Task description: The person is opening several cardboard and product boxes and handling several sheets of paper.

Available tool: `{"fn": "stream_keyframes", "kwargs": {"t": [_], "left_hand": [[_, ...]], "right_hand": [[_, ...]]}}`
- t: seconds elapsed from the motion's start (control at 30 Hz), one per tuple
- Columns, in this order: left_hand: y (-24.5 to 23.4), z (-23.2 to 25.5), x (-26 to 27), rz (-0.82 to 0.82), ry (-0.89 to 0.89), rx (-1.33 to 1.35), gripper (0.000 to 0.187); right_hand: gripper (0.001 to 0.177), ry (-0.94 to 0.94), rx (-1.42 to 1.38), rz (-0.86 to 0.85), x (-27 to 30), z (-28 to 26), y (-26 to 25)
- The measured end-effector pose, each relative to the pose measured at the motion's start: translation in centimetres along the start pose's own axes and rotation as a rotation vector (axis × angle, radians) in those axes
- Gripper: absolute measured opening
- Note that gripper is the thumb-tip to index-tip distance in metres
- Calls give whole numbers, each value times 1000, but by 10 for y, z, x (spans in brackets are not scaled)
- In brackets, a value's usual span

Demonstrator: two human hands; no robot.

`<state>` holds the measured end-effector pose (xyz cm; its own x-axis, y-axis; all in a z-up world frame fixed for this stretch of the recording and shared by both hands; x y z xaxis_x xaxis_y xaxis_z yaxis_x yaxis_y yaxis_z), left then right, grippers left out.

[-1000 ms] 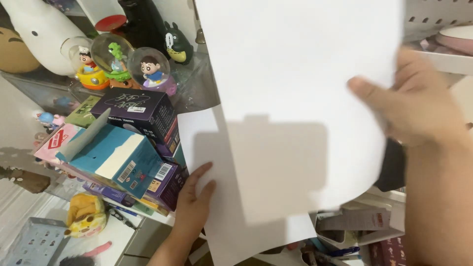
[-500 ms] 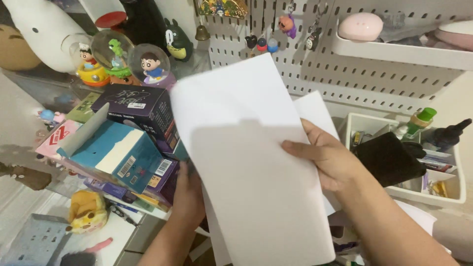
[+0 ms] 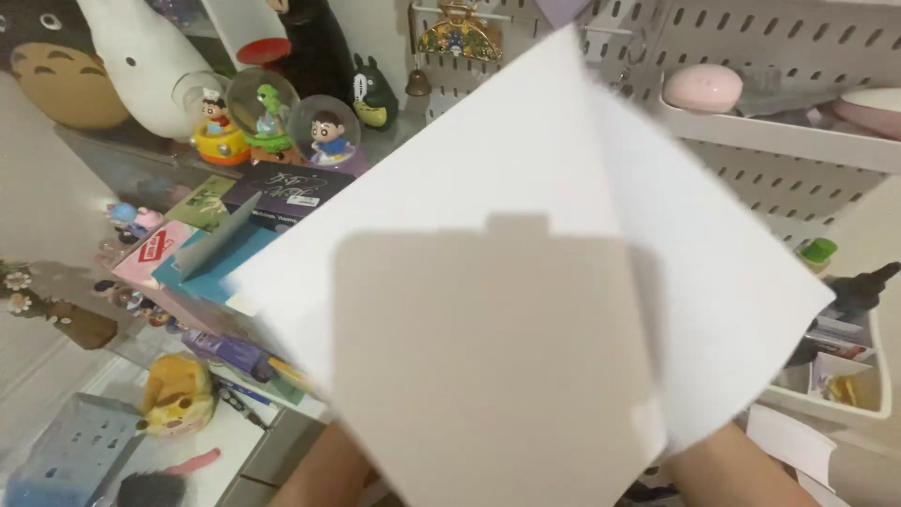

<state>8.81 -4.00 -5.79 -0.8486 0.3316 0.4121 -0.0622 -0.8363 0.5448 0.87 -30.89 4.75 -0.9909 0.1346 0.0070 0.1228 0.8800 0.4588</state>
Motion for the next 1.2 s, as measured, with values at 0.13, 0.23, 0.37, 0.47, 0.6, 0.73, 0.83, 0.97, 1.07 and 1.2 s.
{"fn": "stream_keyframes", "kwargs": {"t": [0.13, 0.23, 0.37, 0.47, 0.6, 0.73, 0.83, 0.97, 1.07, 1.2], "left_hand": [[7, 7, 5, -68, -31, -81, 61], [11, 7, 11, -120, -66, -148, 59], [19, 3, 16, -208, -120, -249, 59], [15, -1, 11, -249, -144, -274, 54], [4, 8, 3, -171, -29, -401, 44], [8, 23, 18, -23, 28, -520, 44], [20, 38, 26, -30, 298, -528, 50], [24, 41, 32, 94, 333, -429, 66], [6, 35, 17, 166, 318, -217, 63], [44, 52, 40, 64, 453, -794, 69]], "right_hand": [[51, 46, 197, 152, -3, 6, -13], [56, 54, 372, 206, -5, 5, -29], [53, 85, 678, 199, -5, -6, -33], [43, 86, 853, 248, 2, -22, -32], [33, 22, 1088, 389, 14, -47, -55], [33, -10, 909, 450, 33, -65, -52], [33, 104, 579, 509, 48, -55, -35], [31, 206, 574, 503, 40, 11, -33], [33, 16, 801, 470, 26, 36, -45], [38, -93, 1057, 382, 21, 31, -25]]}}
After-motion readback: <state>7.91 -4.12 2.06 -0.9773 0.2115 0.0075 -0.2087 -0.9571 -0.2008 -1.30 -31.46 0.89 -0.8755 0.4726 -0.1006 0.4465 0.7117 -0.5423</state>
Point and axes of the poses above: each hand's wrist, its own x-axis away from the middle knuckle, its own y-axis out of the palm, z = x × y, the point moved 8 cm from there along -x, towards the middle knuckle, and after that the axes turned 8 degrees about x, right-handed, at the moved point
